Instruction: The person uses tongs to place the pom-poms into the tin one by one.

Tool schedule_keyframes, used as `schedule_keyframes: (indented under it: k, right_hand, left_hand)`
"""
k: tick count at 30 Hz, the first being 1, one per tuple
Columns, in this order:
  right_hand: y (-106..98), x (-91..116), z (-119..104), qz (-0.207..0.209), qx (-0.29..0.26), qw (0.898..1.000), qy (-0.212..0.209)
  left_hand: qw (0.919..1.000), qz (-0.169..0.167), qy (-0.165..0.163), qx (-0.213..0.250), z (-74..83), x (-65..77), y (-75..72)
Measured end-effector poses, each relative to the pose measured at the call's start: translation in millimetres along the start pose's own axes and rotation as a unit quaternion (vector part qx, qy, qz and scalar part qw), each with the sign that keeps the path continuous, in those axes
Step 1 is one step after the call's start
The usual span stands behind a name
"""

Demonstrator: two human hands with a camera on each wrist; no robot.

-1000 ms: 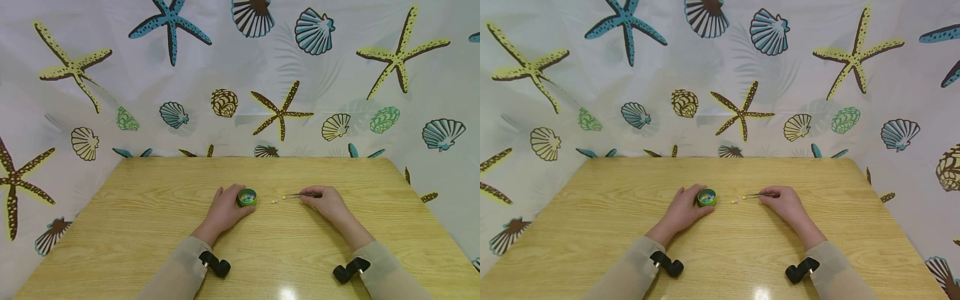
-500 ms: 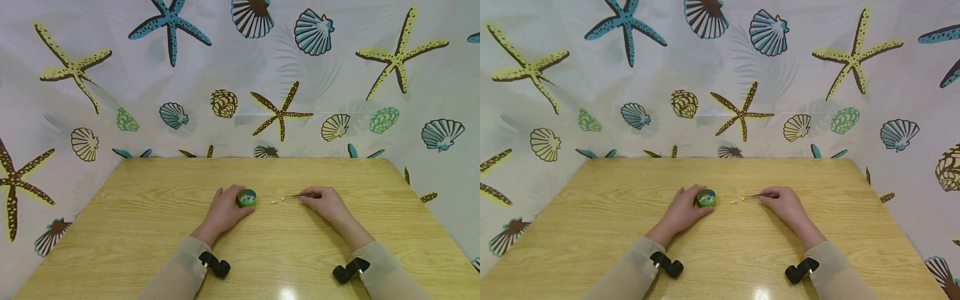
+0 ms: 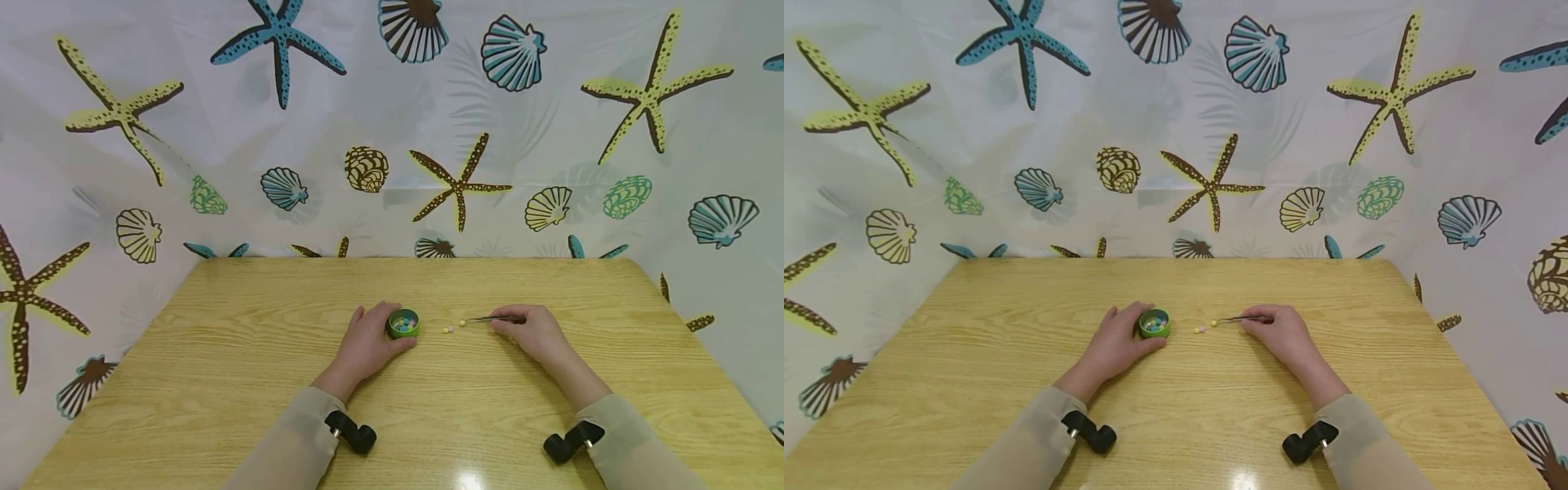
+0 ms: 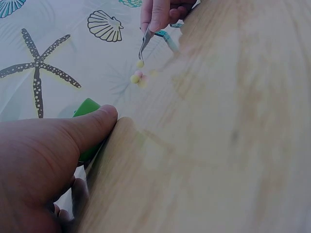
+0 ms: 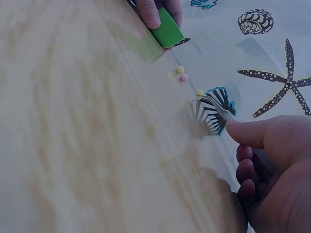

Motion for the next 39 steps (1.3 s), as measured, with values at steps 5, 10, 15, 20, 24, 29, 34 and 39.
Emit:
schedule_keyframes:
  k: [5, 10, 15, 20, 24, 29, 34, 39]
  right_hand:
    - [-0.9, -0.7, -0.6, 0.007, -0.008, 1.0, 0.005]
    - [-2.2, -0.6, -0.1, 0.014, -0.02, 1.0, 0.018]
    - [-2.9, 0.8, -1.3, 0.015, -0.038, 0.999, 0.026]
    - [-0.7, 0.9, -7.8, 0.008, -0.044, 0.999, 0.024]
    - [1.4, -1.3, -21.5, 0.003, -0.043, 0.999, 0.011]
    - [5.6, -2.3, -41.1, -0.009, -0.052, 0.999, -0.009]
    - [12.7, -4.5, -54.7, -0.015, -0.071, 0.997, -0.017]
    - [23.2, -8.7, -64.0, -0.012, -0.068, 0.997, -0.027]
  left_hand:
    - [1.0, -0.002, -0.003, 0.0, -1.3, -0.5, -0.4]
    - [1.0, -0.001, -0.001, 0.001, -0.8, -1.0, -1.1]
    - [1.0, -0.003, -0.003, 0.006, 0.2, 0.1, -0.5]
    - [0.9999, -0.009, -0.007, 0.008, 1.3, 2.1, 0.5]
    - [1.0, -0.006, -0.006, 0.002, 1.3, 1.8, -0.8]
    - [0.9999, -0.008, -0.008, 0.0, 0.4, 1.6, -0.8]
    - [0.9999, -0.008, -0.01, -0.002, -1.5, 1.2, -0.4]
    - [0.9999, -0.006, -0.009, 0.0, -1.7, 1.5, -1.2]
Point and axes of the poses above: each hand's wrist, its own x-axis away from the middle knuckle, its own y-axis out of the palm, z = x × y, the point moved 9 cm from there along -x, towards the middle knuckle, and after that the axes turned 5 degrees about -z, right-handed, at the moved point
